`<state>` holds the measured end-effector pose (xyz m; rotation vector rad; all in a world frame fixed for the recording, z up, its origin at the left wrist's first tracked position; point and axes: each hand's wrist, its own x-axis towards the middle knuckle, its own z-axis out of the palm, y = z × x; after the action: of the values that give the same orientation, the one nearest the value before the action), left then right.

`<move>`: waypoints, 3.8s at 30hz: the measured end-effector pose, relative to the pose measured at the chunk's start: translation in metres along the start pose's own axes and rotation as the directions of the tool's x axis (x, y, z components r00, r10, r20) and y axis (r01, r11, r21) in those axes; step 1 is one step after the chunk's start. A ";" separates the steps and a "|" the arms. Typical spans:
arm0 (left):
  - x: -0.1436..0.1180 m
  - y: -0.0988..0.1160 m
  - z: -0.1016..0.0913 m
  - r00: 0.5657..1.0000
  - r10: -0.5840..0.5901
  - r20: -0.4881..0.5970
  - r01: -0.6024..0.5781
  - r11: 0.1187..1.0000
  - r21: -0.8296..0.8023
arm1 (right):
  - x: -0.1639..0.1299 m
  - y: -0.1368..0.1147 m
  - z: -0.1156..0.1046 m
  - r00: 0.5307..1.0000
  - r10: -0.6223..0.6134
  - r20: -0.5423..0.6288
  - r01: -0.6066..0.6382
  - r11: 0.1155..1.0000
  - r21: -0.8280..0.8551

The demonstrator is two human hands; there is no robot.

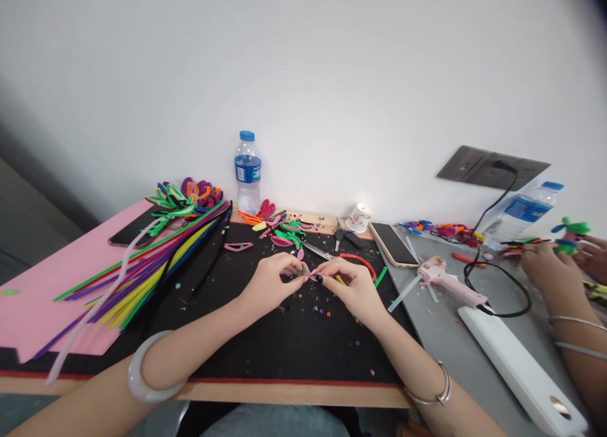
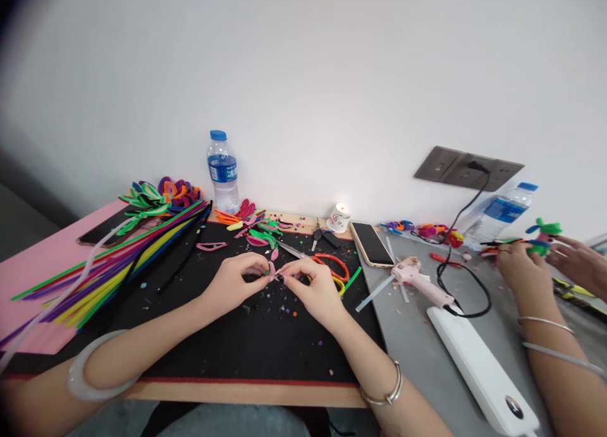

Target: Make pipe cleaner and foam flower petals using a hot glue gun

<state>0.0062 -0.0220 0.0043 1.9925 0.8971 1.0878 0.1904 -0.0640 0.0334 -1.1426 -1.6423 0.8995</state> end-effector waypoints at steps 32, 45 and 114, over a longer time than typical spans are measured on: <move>-0.001 -0.005 0.004 0.996 -0.080 0.041 0.085 0.986 -0.140 | 0.000 0.007 0.002 0.999 -0.015 -0.034 0.012 0.997 -0.074; 0.000 0.003 0.004 0.974 -0.220 0.046 0.225 0.950 -0.215 | 0.000 0.006 0.001 0.997 -0.058 -0.055 0.051 0.992 -0.116; -0.001 0.004 0.001 0.994 -0.095 0.045 0.099 0.990 -0.100 | 0.003 0.006 0.008 0.995 -0.078 -0.068 0.075 0.996 -0.042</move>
<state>0.0077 -0.0255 0.0063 1.8607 0.8902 1.0155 0.1842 -0.0598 0.0262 -1.1177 -1.6422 0.7740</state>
